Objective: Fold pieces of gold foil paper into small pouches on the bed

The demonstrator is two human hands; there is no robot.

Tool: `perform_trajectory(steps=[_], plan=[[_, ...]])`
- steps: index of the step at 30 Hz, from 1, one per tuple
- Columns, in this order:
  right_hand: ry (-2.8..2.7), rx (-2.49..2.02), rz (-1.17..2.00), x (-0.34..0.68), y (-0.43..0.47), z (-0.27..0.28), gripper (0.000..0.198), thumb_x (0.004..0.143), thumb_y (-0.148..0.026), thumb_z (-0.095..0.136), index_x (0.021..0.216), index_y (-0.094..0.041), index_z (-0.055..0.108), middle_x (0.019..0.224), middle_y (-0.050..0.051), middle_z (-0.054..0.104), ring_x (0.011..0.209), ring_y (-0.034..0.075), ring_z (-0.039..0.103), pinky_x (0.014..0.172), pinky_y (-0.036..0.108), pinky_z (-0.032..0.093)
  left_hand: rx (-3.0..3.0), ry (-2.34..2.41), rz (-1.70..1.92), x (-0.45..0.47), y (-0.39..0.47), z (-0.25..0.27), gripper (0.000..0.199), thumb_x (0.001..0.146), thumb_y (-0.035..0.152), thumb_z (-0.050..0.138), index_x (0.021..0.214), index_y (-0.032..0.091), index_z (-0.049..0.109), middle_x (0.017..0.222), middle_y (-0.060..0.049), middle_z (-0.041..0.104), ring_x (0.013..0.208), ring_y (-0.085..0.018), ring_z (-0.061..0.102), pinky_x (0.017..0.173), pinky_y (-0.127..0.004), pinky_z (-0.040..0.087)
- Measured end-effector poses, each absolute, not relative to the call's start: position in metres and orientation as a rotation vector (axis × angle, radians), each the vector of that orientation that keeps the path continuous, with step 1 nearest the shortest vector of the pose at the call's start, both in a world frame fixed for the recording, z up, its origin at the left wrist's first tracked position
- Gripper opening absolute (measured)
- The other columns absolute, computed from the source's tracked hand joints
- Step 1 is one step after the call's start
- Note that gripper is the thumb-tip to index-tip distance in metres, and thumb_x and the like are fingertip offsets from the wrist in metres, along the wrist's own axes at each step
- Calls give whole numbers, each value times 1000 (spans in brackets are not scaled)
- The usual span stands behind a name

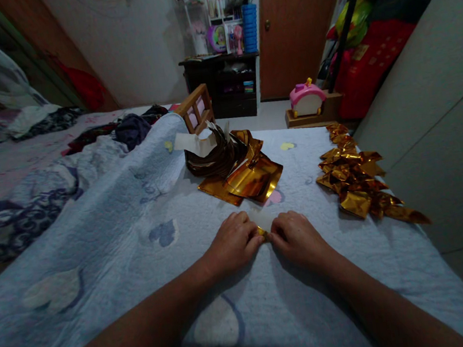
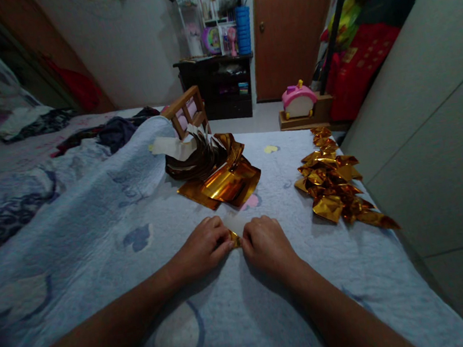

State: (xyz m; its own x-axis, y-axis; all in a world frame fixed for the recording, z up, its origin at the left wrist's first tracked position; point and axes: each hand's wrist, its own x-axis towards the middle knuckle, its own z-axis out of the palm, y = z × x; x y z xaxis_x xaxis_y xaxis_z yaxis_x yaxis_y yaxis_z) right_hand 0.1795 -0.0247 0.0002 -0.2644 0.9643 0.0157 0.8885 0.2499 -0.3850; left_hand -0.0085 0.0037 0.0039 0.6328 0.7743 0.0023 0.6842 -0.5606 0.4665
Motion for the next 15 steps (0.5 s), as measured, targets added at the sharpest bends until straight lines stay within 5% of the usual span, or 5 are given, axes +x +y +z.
perform_trajectory(steps=[15], plan=[[-2292, -1831, 372, 174, -27, 4, 16, 92, -25, 61, 80, -18, 70, 84, 9, 71, 83, 24, 61, 71, 35, 33, 2431, 1220, 294, -8, 2, -2, 12, 93, 26, 59, 83, 19, 59, 93, -5, 58, 91, -23, 51, 83, -36, 41]])
